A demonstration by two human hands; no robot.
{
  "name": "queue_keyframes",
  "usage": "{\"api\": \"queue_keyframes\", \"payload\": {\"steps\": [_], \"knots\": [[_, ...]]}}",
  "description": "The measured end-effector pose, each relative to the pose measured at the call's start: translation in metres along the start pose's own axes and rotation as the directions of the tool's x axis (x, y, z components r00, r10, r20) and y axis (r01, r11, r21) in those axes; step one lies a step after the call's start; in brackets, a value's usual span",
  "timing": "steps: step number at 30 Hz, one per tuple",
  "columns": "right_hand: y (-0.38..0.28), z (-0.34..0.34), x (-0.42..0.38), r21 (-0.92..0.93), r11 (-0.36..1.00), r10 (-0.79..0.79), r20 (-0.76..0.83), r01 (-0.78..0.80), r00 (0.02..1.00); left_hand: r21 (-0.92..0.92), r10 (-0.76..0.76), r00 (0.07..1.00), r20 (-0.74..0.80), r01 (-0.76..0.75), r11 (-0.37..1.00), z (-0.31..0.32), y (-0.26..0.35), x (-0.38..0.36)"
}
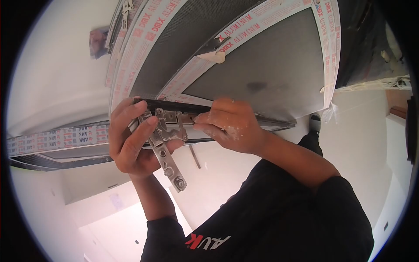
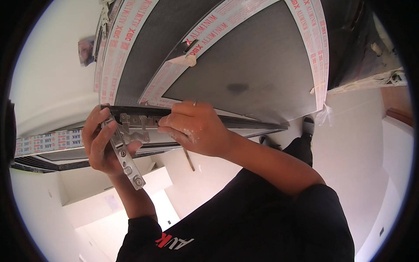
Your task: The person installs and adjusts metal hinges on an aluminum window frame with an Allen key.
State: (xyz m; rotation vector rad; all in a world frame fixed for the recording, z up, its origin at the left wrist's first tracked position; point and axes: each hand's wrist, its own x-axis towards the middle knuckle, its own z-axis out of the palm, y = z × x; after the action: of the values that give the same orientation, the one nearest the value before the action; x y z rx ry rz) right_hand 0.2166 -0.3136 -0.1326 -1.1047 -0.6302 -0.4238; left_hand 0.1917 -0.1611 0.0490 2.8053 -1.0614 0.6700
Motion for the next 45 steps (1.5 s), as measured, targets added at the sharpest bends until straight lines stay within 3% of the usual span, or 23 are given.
{"api": "queue_keyframes", "payload": {"steps": [4,7,9,10,13,15,20,23,25,27,29,30,34,36,40,43,45], "knots": [[-0.002,0.001,-0.005,0.004,1.0,0.007,-0.008,-0.007,1.0,0.0,-0.066,0.998,-0.002,0.066,0.998,-0.004,0.002,-0.001],[-0.002,-0.005,-0.01,0.005,0.999,0.053,0.014,-0.054,0.998,-0.017,-0.007,0.999,0.045,0.008,1.0,-0.005,0.0,0.005],[-0.003,-0.01,-0.017,0.073,0.972,0.215,0.085,-0.221,0.973,-0.01,-0.003,0.999,0.052,0.003,1.0,-0.004,0.001,0.006],[-0.003,-0.011,-0.019,0.071,0.971,0.222,0.081,-0.228,0.972,0.005,-0.003,0.998,0.058,0.003,1.0,-0.004,0.002,0.006],[0.001,-0.011,-0.016,0.067,0.982,0.169,0.089,-0.175,0.982,0.006,-0.017,0.997,0.073,0.017,1.0,-0.005,0.0,0.006],[0.002,-0.01,-0.01,-0.06,0.997,0.044,0.059,-0.041,0.997,0.013,-0.021,0.997,0.077,0.02,1.0,-0.004,0.0,0.008],[-0.003,-0.013,-0.001,-0.126,0.992,0.014,0.147,0.005,0.989,0.063,-0.028,0.996,0.085,0.023,0.998,-0.004,0.0,0.0],[-0.008,-0.015,-0.002,-0.173,0.985,0.036,0.222,0.003,0.974,0.109,-0.089,0.996,0.026,0.086,0.99,0.014,0.002,-0.011],[-0.009,-0.015,-0.002,-0.182,0.983,0.053,0.242,-0.008,0.969,0.085,-0.238,0.966,-0.103,0.247,0.965,0.024,0.001,-0.015],[-0.008,-0.016,-0.003,-0.115,0.992,0.075,0.19,-0.053,0.979,0.028,-0.294,0.955,-0.031,0.295,0.955,0.023,0.01,-0.013],[-0.009,-0.017,-0.003,-0.094,0.993,0.09,0.183,-0.073,0.979,0.324,-0.261,0.965,0.005,0.246,0.914,0.027,0.027,-0.007],[-0.009,-0.017,-0.003,-0.071,0.993,0.11,0.166,-0.099,0.98,0.42,-0.216,0.975,-0.056,0.22,0.881,0.035,0.019,-0.017],[-0.01,-0.022,0.001,0.013,0.967,0.24,0.274,-0.253,0.931,0.548,-0.189,0.966,-0.177,0.256,0.797,0.046,0.006,-0.028],[-0.015,-0.027,0.007,0.005,0.904,0.402,0.333,-0.428,0.853,0.509,-0.258,0.957,-0.134,0.289,0.81,0.043,0.016,-0.019],[-0.007,-0.026,0.017,0.042,0.947,0.282,0.367,-0.319,0.886,0.416,-0.323,0.918,-0.232,0.394,0.82,0.048,0.03,-0.01],[-0.014,-0.024,0.043,0.057,0.968,0.221,0.26,-0.243,0.94,0.363,-0.283,0.914,-0.289,0.378,0.852,0.052,0.029,-0.011],[-0.018,-0.022,0.063,-0.037,0.997,0.072,0.254,-0.065,0.965,0.441,-0.261,0.932,-0.252,0.351,0.826,0.052,0.031,-0.007]]}}
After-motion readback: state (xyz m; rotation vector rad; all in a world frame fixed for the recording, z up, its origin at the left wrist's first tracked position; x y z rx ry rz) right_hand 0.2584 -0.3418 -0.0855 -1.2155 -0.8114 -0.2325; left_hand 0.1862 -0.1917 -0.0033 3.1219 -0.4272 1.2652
